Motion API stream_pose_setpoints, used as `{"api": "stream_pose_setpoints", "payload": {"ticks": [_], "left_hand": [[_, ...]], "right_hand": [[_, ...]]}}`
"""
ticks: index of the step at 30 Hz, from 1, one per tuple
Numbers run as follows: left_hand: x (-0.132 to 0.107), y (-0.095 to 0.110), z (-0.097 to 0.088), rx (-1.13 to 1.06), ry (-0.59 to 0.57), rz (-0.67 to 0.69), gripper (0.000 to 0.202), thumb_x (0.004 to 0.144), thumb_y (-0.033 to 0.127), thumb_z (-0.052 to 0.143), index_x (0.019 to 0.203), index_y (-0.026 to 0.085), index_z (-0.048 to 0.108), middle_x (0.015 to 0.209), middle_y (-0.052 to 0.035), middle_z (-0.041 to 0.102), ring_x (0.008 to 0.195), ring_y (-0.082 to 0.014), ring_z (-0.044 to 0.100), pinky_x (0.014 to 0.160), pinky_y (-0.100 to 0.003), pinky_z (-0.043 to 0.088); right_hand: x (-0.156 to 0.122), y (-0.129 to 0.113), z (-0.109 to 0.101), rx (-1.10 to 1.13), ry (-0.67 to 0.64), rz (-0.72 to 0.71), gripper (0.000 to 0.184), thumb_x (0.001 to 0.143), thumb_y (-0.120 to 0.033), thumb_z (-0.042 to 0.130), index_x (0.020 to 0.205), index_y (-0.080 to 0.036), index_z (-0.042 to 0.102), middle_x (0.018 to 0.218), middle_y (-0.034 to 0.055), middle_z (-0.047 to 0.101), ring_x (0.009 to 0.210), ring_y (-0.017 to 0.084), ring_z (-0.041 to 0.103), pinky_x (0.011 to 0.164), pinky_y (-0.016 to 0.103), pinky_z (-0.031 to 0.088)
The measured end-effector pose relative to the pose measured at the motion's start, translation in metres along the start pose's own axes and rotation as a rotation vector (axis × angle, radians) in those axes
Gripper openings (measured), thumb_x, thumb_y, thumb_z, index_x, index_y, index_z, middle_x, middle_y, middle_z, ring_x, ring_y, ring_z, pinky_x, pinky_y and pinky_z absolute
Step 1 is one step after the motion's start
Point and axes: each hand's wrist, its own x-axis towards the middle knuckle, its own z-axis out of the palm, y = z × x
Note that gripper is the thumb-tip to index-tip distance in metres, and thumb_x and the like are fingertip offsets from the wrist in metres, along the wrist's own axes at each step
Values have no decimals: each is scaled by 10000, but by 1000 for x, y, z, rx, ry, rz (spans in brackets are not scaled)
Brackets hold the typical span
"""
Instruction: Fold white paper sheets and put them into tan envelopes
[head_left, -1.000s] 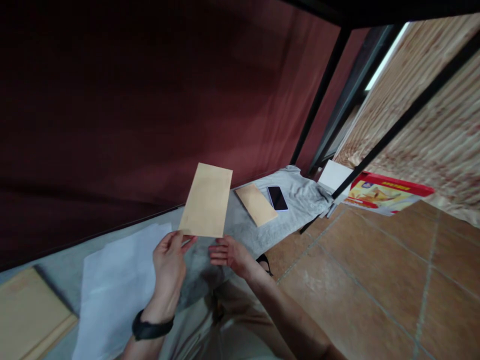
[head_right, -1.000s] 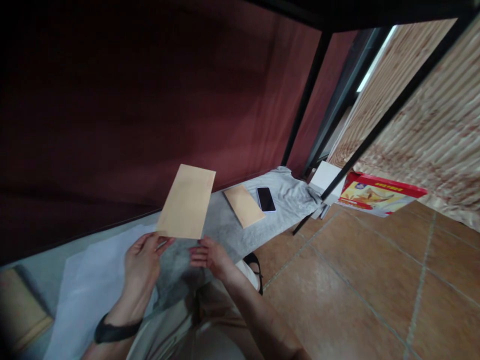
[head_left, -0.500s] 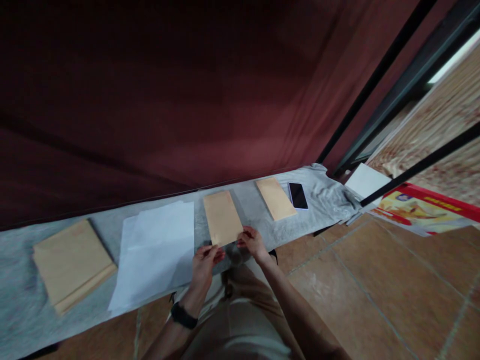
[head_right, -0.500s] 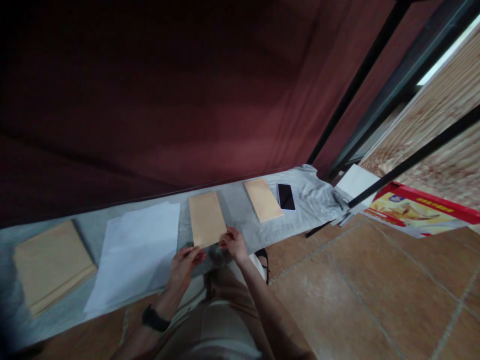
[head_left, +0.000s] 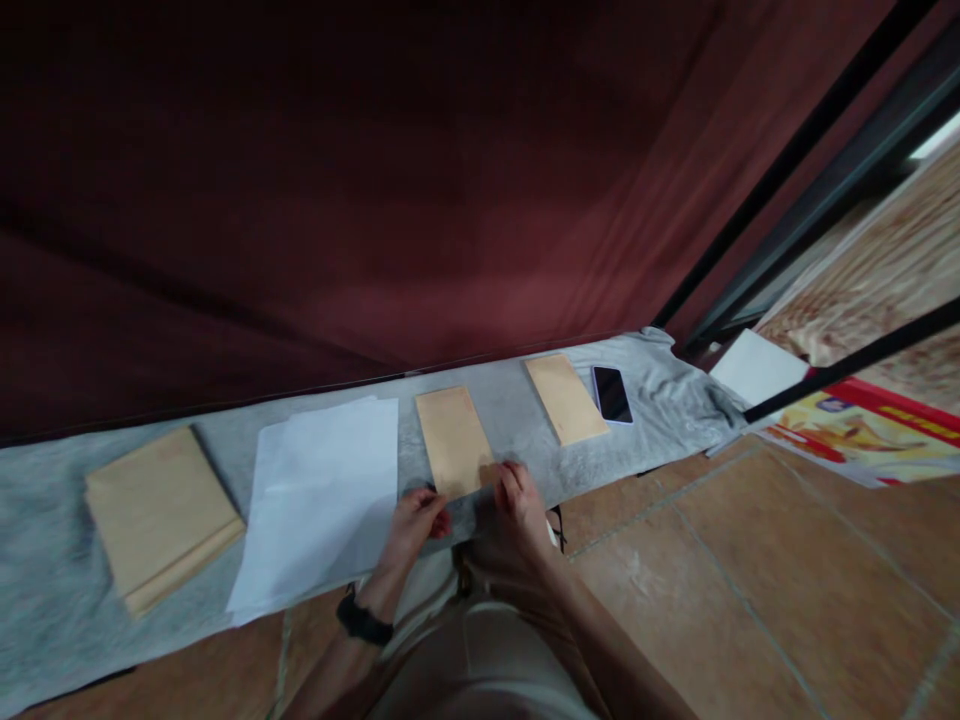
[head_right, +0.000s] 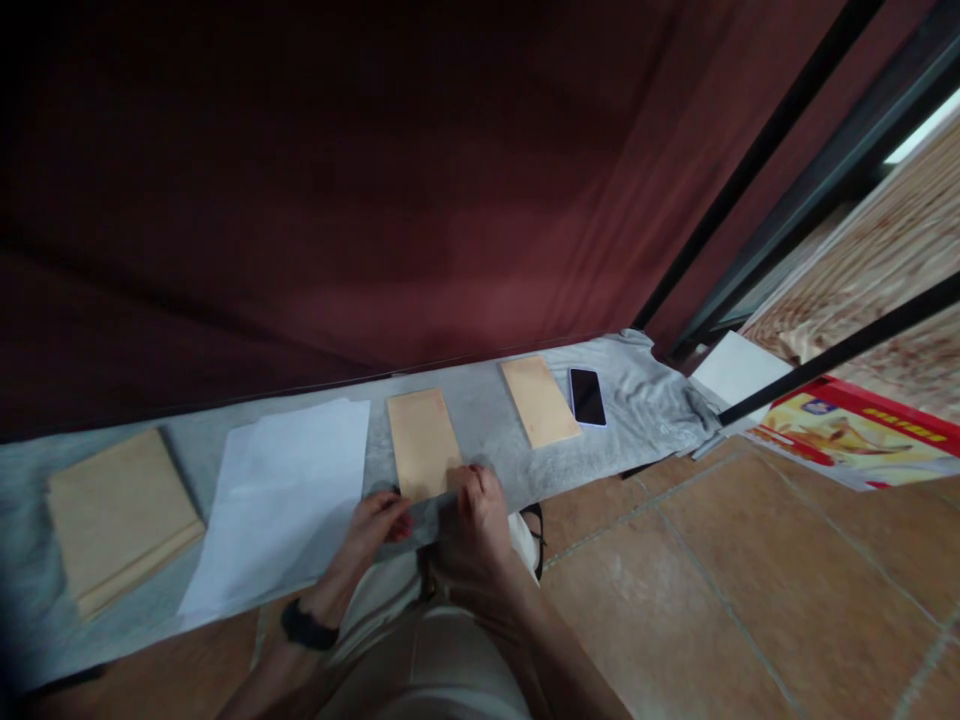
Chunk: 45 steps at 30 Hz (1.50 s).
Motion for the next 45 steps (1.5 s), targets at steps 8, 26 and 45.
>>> {"api": "stream_pose_setpoints", "payload": {"ticks": [8,26,45], "left_hand": [[13,2,1,65,-110,-188,277,752,386,740,636,202,568,497,19,602,390,-129,567,418,-233,475],[8,35,-15,954,-49,118,208,904,289,578,721,218,647,639,-51,690,655,-230,712,646,-306,513],[180,56,32,1175,-250,974,574,1047,351,261,1587,188,366,1648,-68,384,1545,-199,296,1288,-414,165]], "right_hand": [[-2,0,-12,-154,-231,-271,479,1044,-235,448,1521,-203,472,1551,114,516,1451,259,452,1220,532,374],[-10,7,-12,-254,-212,-303,549,1022,-192,491,1566,-221,420,1548,107,517,1439,256,486,1232,524,362],[-13,13,-6,-150,-138,-268,514,963,-131,434,1456,-217,550,1436,108,627,1347,230,558,1171,500,408]]}}
